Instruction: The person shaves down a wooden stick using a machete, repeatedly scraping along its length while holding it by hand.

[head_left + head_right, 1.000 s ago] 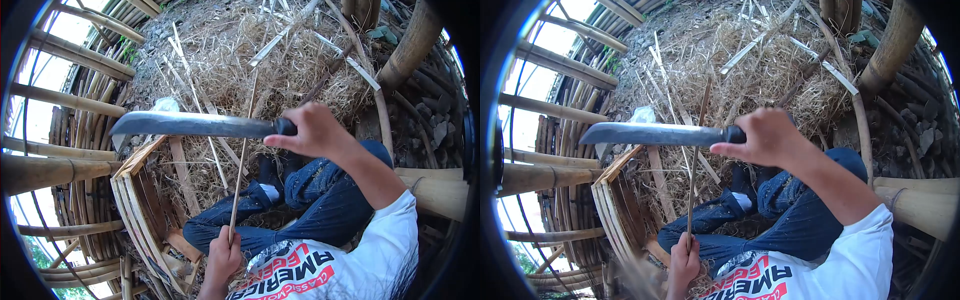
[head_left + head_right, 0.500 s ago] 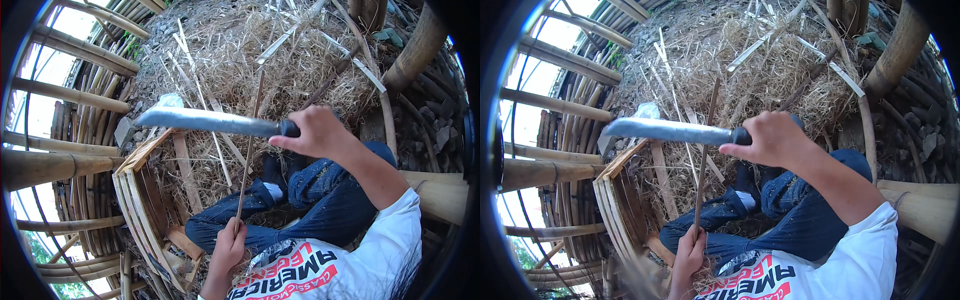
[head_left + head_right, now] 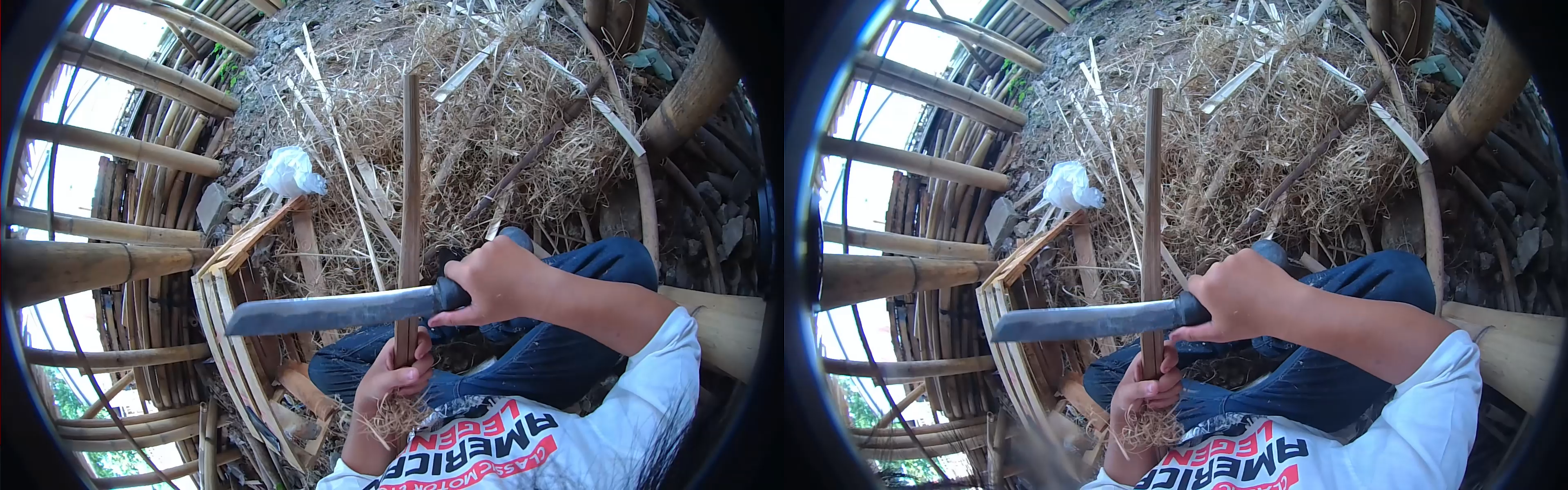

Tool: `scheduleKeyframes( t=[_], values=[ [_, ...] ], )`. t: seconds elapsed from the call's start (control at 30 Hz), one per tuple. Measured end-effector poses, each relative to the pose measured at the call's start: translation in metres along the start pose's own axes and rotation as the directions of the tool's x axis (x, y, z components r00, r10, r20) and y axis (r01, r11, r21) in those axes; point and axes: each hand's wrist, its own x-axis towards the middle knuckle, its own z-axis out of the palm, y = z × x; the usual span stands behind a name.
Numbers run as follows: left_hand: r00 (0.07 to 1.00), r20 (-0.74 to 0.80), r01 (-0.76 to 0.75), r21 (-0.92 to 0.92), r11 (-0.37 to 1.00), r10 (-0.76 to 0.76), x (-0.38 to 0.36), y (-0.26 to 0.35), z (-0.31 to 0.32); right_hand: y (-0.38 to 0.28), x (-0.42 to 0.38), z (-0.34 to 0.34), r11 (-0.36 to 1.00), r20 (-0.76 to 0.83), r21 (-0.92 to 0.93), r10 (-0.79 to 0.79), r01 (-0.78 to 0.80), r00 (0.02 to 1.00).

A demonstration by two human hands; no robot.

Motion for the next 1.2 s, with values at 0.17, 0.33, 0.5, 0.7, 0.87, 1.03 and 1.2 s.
scheduleKeyframes(
  t=[0.17,0.33,0.5,0.7,0.87,1.03,1.2],
  values=[
    [0.995,0.092,0.044,-0.16,0.986,-0.029,0.004,-0.005,-0.008,0.005,-0.002,0.002,0.989,0.001,-0.084,-0.119,0.119,0.993],
    [0.998,0.052,0.035,-0.142,0.989,-0.028,0.005,-0.004,-0.002,0.01,0.002,0.0,0.994,0.045,-0.059,-0.092,0.094,0.995],
    [0.999,0.038,0.004,-0.044,0.999,-0.002,-0.001,-0.003,-0.007,0.027,0.007,-0.008,0.997,-0.06,-0.079,-0.023,0.019,0.998],
    [0.994,0.099,0.06,-0.172,0.983,-0.043,-0.008,-0.008,-0.013,0.019,0.005,-0.011,0.995,-0.057,-0.103,0.005,-0.011,0.998],
    [0.964,0.262,0.048,-0.294,0.954,0.033,-0.004,-0.017,-0.024,0.025,0.011,-0.012,0.99,-0.062,-0.13,-0.069,0.061,0.996],
    [0.938,0.347,0.148,-0.342,0.928,-0.021,-0.002,-0.022,-0.032,0.039,0.009,-0.011,0.991,-0.204,-0.129,0.009,-0.036,0.979],
    [0.942,0.335,0.113,-0.394,0.912,0.028,-0.01,-0.031,-0.022,0.028,0.002,-0.008,0.992,-0.166,-0.103,-0.094,0.078,0.982]
  ],
)
